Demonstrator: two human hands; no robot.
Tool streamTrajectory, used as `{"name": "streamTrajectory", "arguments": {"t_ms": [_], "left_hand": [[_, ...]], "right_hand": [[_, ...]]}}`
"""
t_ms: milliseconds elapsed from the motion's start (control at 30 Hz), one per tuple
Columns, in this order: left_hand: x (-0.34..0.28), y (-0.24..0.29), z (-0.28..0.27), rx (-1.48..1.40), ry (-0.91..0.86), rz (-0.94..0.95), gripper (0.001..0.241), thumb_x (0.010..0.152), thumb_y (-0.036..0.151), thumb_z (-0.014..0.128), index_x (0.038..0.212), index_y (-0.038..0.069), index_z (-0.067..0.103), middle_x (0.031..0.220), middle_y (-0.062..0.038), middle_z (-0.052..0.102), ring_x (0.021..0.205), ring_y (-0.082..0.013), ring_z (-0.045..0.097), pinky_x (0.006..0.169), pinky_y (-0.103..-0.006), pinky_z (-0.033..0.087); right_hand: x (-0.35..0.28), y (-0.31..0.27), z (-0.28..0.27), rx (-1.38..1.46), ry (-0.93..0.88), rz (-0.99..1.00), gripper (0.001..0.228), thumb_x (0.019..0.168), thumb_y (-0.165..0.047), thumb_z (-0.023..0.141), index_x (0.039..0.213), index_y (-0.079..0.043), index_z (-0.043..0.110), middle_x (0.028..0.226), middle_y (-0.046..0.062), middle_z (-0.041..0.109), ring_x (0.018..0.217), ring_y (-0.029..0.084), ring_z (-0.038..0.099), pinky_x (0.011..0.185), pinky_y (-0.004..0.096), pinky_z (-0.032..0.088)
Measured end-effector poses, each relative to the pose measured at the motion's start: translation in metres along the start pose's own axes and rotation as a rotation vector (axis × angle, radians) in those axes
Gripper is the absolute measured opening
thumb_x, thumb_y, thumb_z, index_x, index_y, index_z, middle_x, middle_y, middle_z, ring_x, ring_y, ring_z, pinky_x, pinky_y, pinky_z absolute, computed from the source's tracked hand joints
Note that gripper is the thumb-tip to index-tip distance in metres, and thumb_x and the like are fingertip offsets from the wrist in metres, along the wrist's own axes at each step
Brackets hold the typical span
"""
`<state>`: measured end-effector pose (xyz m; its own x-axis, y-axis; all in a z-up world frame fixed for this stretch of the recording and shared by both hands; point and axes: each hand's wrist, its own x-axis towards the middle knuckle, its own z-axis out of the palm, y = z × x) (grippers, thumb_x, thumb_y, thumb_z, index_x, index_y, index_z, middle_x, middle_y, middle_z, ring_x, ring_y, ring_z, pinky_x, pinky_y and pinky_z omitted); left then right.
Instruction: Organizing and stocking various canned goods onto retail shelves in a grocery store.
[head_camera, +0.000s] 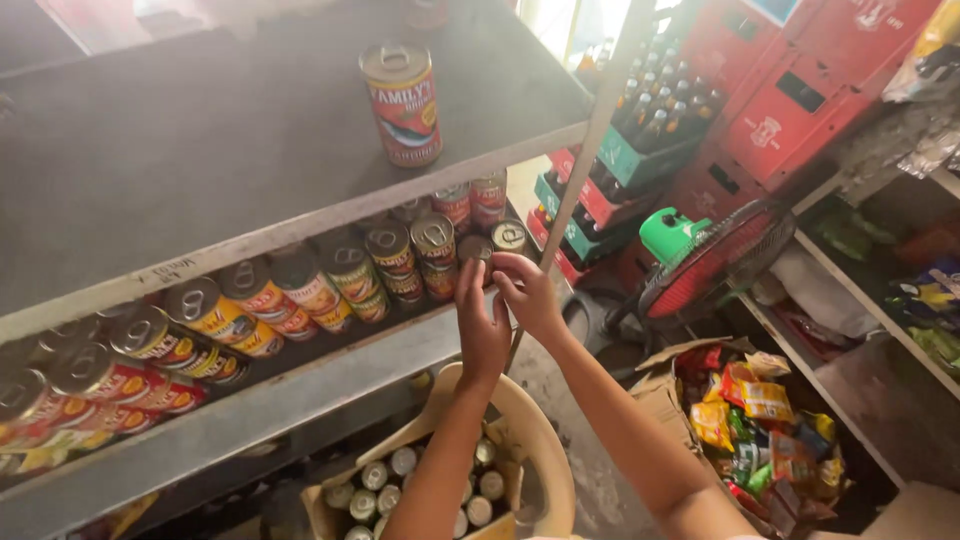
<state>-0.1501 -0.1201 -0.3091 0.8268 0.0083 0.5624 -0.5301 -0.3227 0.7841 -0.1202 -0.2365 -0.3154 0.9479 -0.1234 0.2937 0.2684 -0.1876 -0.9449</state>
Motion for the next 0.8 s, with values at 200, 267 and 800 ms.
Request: {"name": "streamTrajectory", "arguments": {"t_ms": [200, 267, 800], "left_hand": [[-0.015, -0.024, 0.007, 0.016, 0.021, -0.111, 0.071, 0.091, -0.006, 0.059, 0.156, -0.006, 0.03, 0.159, -0.029, 0.035, 0.149, -0.0456, 0.034, 0.122, -0.0495, 0.031], [-0.016, -0.022, 0.01, 0.013, 0.025, -0.121, 0.071, 0.091, -0.006, 0.058, 0.156, -0.006, 0.029, 0.159, -0.03, 0.035, 0.149, -0.0457, 0.035, 0.121, -0.0493, 0.032], [-0.018, -0.02, 0.022, -0.002, 0.091, -0.02, 0.065, 0.088, -0.01, 0.055, 0.15, 0.001, 0.04, 0.156, -0.025, 0.04, 0.149, -0.0435, 0.037, 0.122, -0.0499, 0.031]], "right_hand": [[-0.002, 0.027, 0.014, 0.017, -0.003, 0.013, 0.034, 0.099, -0.005, 0.063, 0.132, 0.003, 0.06, 0.116, 0.012, 0.073, 0.108, 0.018, 0.072, 0.094, 0.033, 0.059], [-0.003, 0.019, 0.016, 0.015, 0.003, -0.03, 0.036, 0.097, -0.004, 0.064, 0.132, 0.004, 0.059, 0.118, 0.012, 0.071, 0.11, 0.019, 0.072, 0.094, 0.033, 0.059], [-0.006, 0.069, 0.006, 0.274, 0.038, -0.053, 0.055, 0.092, 0.004, 0.065, 0.142, -0.004, 0.043, 0.127, 0.006, 0.061, 0.119, 0.017, 0.065, 0.101, 0.033, 0.055]]}}
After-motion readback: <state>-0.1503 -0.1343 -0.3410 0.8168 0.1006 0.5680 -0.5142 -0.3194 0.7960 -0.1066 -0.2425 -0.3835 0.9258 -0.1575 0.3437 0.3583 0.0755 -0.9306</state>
